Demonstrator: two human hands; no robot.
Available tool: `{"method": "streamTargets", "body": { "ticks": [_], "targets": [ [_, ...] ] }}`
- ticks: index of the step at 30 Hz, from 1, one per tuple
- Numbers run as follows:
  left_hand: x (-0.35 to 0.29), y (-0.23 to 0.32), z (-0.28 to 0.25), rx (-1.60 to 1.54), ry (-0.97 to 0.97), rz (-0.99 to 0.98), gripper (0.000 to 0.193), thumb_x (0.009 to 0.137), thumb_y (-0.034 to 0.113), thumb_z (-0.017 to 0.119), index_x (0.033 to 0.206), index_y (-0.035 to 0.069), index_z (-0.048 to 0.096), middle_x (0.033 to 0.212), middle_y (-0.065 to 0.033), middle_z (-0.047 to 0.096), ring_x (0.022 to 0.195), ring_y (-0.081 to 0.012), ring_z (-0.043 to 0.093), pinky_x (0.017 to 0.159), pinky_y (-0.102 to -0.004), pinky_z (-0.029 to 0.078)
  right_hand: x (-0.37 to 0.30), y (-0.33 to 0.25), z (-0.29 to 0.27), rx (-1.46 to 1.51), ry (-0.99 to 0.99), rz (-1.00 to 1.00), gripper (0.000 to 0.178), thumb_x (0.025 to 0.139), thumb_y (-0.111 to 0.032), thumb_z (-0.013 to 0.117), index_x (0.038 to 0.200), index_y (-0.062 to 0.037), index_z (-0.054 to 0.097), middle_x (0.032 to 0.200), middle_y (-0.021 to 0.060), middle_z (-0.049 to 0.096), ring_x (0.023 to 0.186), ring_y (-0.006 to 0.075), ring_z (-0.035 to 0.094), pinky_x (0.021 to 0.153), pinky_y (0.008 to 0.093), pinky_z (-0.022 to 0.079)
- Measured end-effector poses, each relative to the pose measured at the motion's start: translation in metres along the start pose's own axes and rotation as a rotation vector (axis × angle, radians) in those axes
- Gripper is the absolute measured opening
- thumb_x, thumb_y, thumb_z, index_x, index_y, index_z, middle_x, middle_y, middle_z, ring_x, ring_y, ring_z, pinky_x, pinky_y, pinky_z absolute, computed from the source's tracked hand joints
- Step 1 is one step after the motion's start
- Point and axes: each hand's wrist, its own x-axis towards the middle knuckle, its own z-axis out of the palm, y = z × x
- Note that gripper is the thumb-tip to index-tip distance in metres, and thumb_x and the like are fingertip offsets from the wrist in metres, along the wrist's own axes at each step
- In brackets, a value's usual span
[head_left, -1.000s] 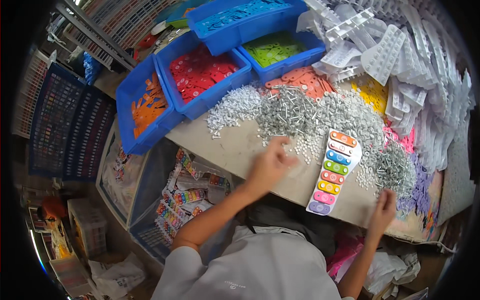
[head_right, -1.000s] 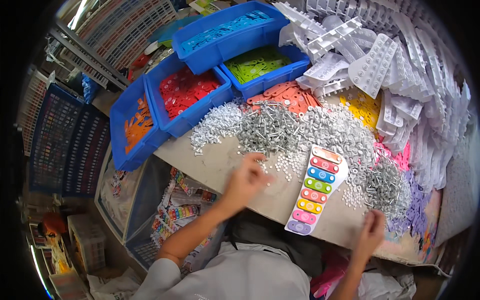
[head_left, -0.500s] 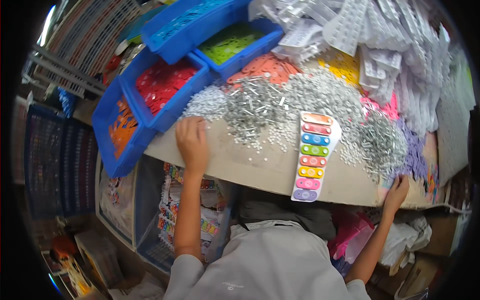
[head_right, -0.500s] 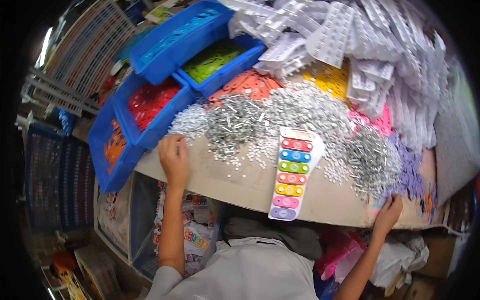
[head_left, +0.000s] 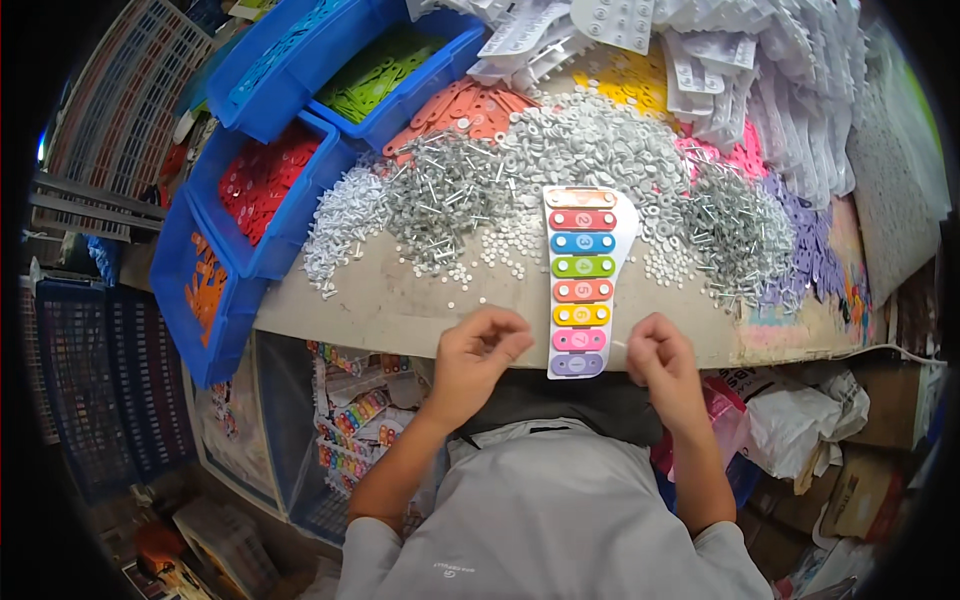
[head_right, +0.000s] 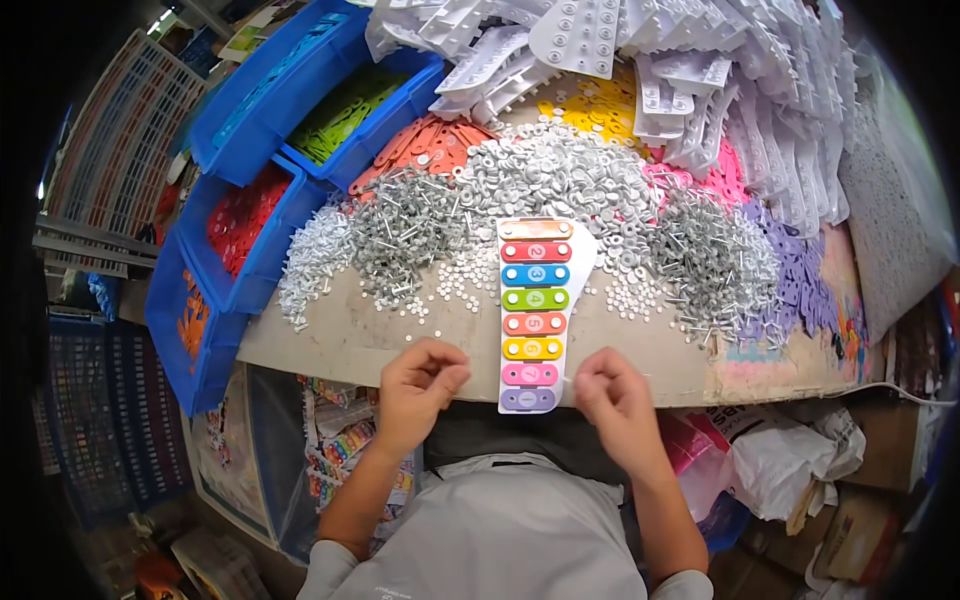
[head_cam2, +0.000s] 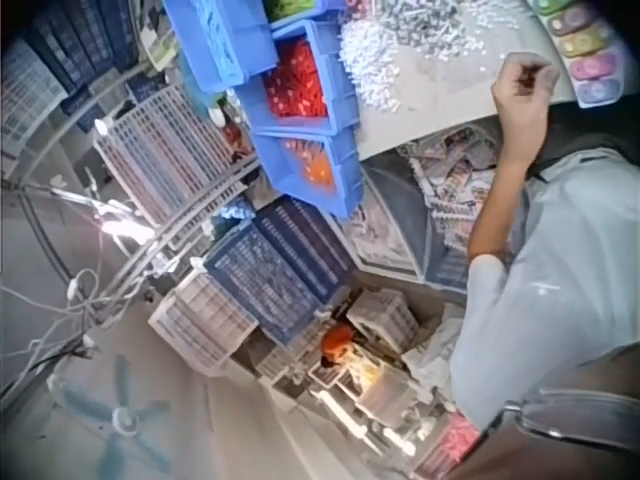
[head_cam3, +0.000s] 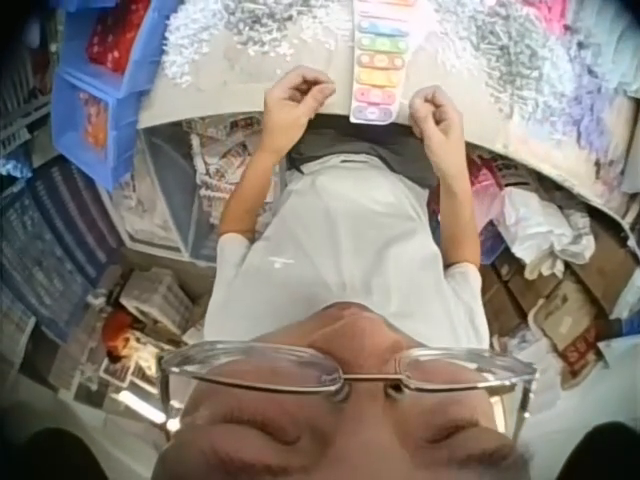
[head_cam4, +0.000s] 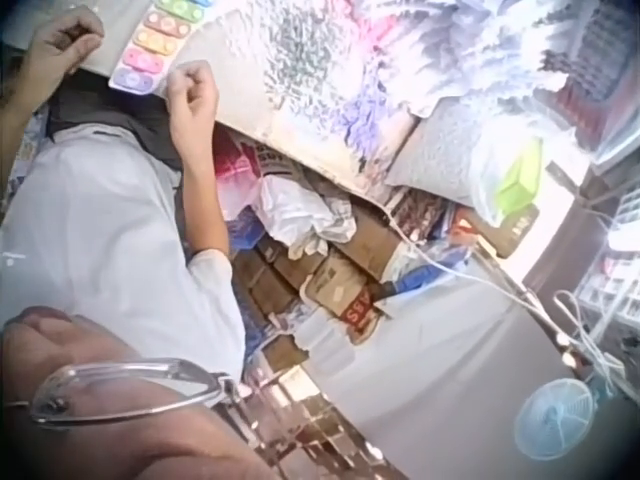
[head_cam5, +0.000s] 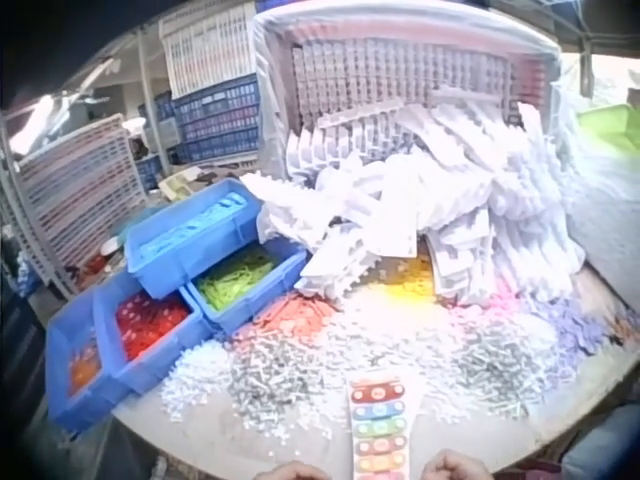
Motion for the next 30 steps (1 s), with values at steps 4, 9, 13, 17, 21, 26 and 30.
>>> {"method": "streamTargets", "body": {
  "ticks": [4,9,13,17,21,26,30],
  "targets": [
    [0.006,-0.02,0.007,-0.283,-0.158,-0.244,0.009,0.095,0.0,0.068,0.102,-0.004,0.068,0.076,-0.0067,0.067,0.06,-0.0086,0.061,0.049,-0.0212,0.048,0.008,0.015,0.011,-0.037,-0.01,-0.018,0.021,0.105,-0.023,0.06,0.096,-0.0055,0.053,0.072,-0.0058,0.05,0.062,0.0013,0.041,0.055,0.0197,0.031],
    [0.014,-0.025,0.01,-0.353,-0.299,-0.339,0.013,0.097,0.004,0.067,0.105,-0.006,0.069,0.085,-0.0135,0.073,0.063,-0.0101,0.065,0.051,-0.0201,0.05,0.01,0.022,0.013,-0.05,0.023,-0.006,0.019,0.104,-0.019,0.062,0.095,-0.0044,0.053,0.074,-0.0058,0.052,0.065,-0.0002,0.044,0.057,0.0184,0.034],
    [0.017,-0.026,0.014,-0.344,-0.323,-0.343,0.01,0.097,0.004,0.066,0.102,-0.003,0.07,0.083,-0.0106,0.072,0.063,-0.0088,0.064,0.049,-0.019,0.048,0.014,0.025,0.009,-0.166,0.061,-0.012,0.017,0.102,-0.016,0.064,0.098,-0.0045,0.051,0.073,-0.0037,0.056,0.063,0.0005,0.048,0.056,0.0184,0.036],
    [0.019,-0.024,0.015,-0.034,-0.318,-0.296,0.037,0.097,0.013,0.07,0.128,0.0,0.055,0.078,-0.0051,0.069,0.062,-0.0062,0.06,0.052,-0.0194,0.043,0.018,0.011,0.01,-0.187,0.06,0.111,0.024,0.098,-0.016,0.069,0.105,-0.0033,0.05,0.065,-0.0009,0.057,0.053,0.0032,0.047,0.048,0.0208,0.034],
    [0.025,-0.015,0.016,0.291,-0.381,-0.26,0.062,0.097,0.021,0.071,0.143,0.0,0.034,0.075,-0.0037,0.067,0.063,-0.0057,0.057,0.058,-0.0213,0.042,0.023,0.004,0.003,-0.135,0.004,0.17,0.031,0.098,-0.019,0.07,0.113,-0.0028,0.049,0.064,0.0012,0.059,0.05,0.0055,0.05,0.044,0.0216,0.034],
    [0.034,-0.019,0.018,0.149,-0.47,-0.329,0.056,0.099,0.024,0.068,0.139,-0.002,0.039,0.077,-0.008,0.069,0.067,-0.0086,0.062,0.06,-0.0255,0.046,0.027,-0.004,0.0,-0.198,-0.075,0.268,0.031,0.099,-0.024,0.069,0.113,-0.0011,0.053,0.066,0.0026,0.063,0.051,0.0088,0.058,0.044,0.0207,0.038],
    [0.042,-0.019,0.015,0.064,-0.544,-0.318,0.054,0.099,0.024,0.067,0.137,-0.003,0.04,0.083,-0.0113,0.072,0.072,-0.0127,0.067,0.065,-0.0292,0.051,0.034,0.001,-0.007,-0.187,-0.177,0.36,0.028,0.1,-0.026,0.068,0.102,-0.0004,0.059,0.067,0.0015,0.064,0.051,0.0086,0.059,0.045,0.021,0.039]
  ]
}}
